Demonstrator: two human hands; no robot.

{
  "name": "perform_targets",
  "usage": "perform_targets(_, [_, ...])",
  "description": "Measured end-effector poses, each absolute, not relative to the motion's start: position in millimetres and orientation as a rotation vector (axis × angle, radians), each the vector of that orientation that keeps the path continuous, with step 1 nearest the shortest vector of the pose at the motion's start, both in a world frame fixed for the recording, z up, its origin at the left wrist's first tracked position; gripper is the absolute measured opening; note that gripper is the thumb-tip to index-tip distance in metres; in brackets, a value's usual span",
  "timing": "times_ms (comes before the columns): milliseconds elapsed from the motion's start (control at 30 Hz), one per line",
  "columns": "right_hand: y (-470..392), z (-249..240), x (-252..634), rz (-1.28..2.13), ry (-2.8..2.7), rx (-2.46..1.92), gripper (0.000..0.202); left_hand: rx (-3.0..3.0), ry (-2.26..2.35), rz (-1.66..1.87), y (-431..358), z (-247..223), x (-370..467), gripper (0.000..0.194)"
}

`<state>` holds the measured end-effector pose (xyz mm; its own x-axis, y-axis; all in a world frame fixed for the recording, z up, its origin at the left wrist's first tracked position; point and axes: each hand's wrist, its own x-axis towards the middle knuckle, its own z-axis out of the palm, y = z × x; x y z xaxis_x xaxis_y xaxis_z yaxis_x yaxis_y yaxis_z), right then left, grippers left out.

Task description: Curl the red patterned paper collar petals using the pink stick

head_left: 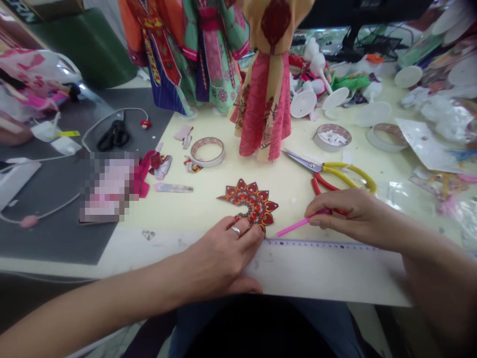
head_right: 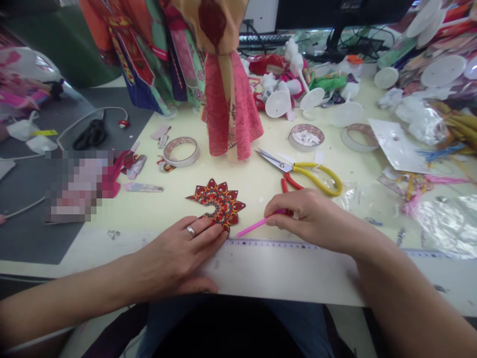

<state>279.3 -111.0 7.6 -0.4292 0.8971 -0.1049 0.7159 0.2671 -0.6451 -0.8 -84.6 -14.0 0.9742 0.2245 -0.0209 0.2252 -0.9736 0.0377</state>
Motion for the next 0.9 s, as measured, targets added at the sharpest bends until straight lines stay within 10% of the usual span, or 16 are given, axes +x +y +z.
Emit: perform_targets(900, [-112.2,18.6,289.2,0.662,-2.106,-1.518,0.016,3.083,0.415,0.149,-88.6,-22.3,-6.2,0.072])
